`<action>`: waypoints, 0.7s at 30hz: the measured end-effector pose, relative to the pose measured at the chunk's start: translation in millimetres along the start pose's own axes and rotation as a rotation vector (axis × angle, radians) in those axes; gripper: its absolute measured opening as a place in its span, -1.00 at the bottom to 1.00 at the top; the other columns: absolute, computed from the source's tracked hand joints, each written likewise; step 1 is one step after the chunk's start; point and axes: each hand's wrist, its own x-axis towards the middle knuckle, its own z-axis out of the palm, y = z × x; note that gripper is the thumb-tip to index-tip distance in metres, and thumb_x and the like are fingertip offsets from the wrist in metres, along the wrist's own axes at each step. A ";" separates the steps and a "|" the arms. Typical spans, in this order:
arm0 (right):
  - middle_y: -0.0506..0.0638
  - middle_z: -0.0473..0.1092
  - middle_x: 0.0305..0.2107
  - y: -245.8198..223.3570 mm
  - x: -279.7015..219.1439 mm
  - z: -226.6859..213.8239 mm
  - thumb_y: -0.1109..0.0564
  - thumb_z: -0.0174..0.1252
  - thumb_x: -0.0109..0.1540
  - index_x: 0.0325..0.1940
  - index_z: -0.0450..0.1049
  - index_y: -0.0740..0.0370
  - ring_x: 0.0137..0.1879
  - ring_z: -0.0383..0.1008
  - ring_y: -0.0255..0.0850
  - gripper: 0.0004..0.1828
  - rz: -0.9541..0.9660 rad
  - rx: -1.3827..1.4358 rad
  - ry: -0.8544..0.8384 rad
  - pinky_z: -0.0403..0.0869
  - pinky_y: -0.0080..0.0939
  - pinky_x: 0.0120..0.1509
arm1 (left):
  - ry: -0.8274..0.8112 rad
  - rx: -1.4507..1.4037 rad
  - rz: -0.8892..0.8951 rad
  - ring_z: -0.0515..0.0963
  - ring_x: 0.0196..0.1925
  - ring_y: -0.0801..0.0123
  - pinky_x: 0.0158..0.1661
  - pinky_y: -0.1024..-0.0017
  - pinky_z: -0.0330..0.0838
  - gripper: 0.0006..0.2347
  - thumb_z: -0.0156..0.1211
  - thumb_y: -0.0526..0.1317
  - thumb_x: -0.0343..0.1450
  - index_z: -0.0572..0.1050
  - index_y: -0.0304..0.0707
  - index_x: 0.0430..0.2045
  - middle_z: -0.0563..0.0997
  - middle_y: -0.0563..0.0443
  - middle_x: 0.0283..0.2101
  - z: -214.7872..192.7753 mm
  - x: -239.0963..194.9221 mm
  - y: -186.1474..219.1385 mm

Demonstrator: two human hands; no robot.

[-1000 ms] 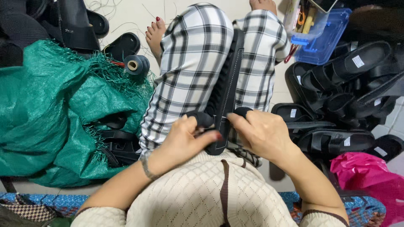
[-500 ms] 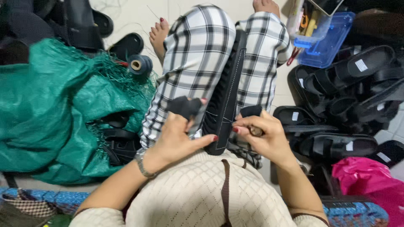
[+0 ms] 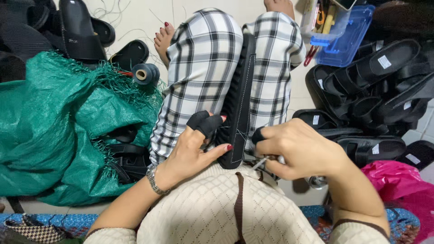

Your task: The person sits on the floor and sews a black shoe using a needle and thread. They hold the shoe on their lap and repeatedly push the needle through the sole while pulling the thread to stitch the material.

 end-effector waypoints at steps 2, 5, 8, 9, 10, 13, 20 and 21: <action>-0.12 0.23 -0.71 -5.5 4.4 4.3 0.09 0.16 -0.01 -0.52 0.47 0.03 -0.64 0.34 -0.09 -0.97 0.060 -0.193 -0.044 0.33 -0.09 -0.57 | 0.008 -0.019 0.020 0.64 -0.32 0.15 -0.28 0.26 0.58 -0.53 0.45 -0.12 0.31 0.51 -0.15 0.11 0.51 -0.10 -0.02 0.5 -0.8 -2.1; -0.12 0.34 -0.72 -0.9 5.6 10.6 0.17 0.13 0.07 -0.46 0.49 0.06 -0.61 0.45 -0.15 -0.96 0.116 -0.449 -0.064 0.39 -0.19 -0.54 | 0.031 -0.044 0.050 0.65 -0.32 0.14 -0.28 0.27 0.58 -0.61 0.42 -0.17 0.33 0.56 -0.21 0.05 0.55 -0.12 -0.08 0.0 0.6 -1.1; -0.13 0.35 -0.74 6.2 5.0 18.9 0.21 0.13 0.15 -0.43 0.49 0.08 -0.61 0.45 -0.21 -0.92 0.105 -0.536 0.012 0.39 -0.29 -0.54 | 0.062 -0.067 0.057 0.64 -0.40 0.23 -0.34 0.29 0.56 -0.65 0.41 -0.21 0.34 0.58 -0.22 0.01 0.58 -0.09 -0.14 0.2 0.4 -3.6; -0.15 0.34 -0.75 7.9 5.0 22.5 0.20 0.13 0.19 -0.43 0.49 0.08 -0.62 0.43 -0.25 -0.89 0.099 -0.563 0.065 0.37 -0.35 -0.54 | 0.077 -0.082 0.059 0.65 -0.40 0.25 -0.35 0.32 0.56 -0.66 0.41 -0.24 0.34 0.59 -0.23 0.00 0.59 -0.08 -0.16 0.5 -0.7 -5.5; -0.15 0.34 -0.75 13.7 1.0 34.9 0.20 0.13 0.19 -0.43 0.49 0.08 -0.62 0.43 -0.25 -0.89 0.097 -0.562 0.063 0.37 -0.35 -0.54 | 0.078 -0.081 0.056 0.65 -0.40 0.25 -0.35 0.32 0.56 -0.66 0.41 -0.24 0.34 0.59 -0.23 0.00 0.59 -0.08 -0.16 9.7 -7.4 -15.9; -0.12 0.25 -0.72 28.6 -15.4 52.3 0.15 0.18 0.13 -0.37 0.46 0.09 -0.60 0.39 -0.20 -0.97 0.050 -0.587 0.256 0.37 -0.23 -0.55 | 0.192 -0.100 0.072 0.68 -0.33 0.15 -0.28 0.40 0.56 -0.77 0.39 -0.30 0.35 0.65 -0.24 -0.12 0.64 -0.08 -0.23 20.0 -12.5 -28.1; 0.03 0.49 -0.54 16.5 -24.6 44.9 0.01 0.35 0.18 -0.20 0.50 0.09 -0.38 0.56 0.03 -0.78 0.450 -0.153 0.525 0.49 -0.06 -0.29 | 0.253 0.058 0.035 0.58 -0.54 0.18 -0.42 0.40 0.48 -0.80 0.43 -0.29 0.34 0.67 -0.22 -0.18 0.39 0.04 -0.57 -16.2 7.0 8.5; 0.15 0.56 -0.44 15.3 -18.6 56.2 -0.01 0.38 0.11 -0.14 0.42 0.14 -0.27 0.62 0.17 -0.64 0.519 0.014 0.482 0.53 0.07 -0.22 | 0.240 0.073 0.039 0.56 -0.57 0.17 -0.45 0.40 0.47 -0.80 0.43 -0.28 0.34 0.66 -0.21 -0.18 0.35 0.06 -0.60 -16.8 7.5 10.1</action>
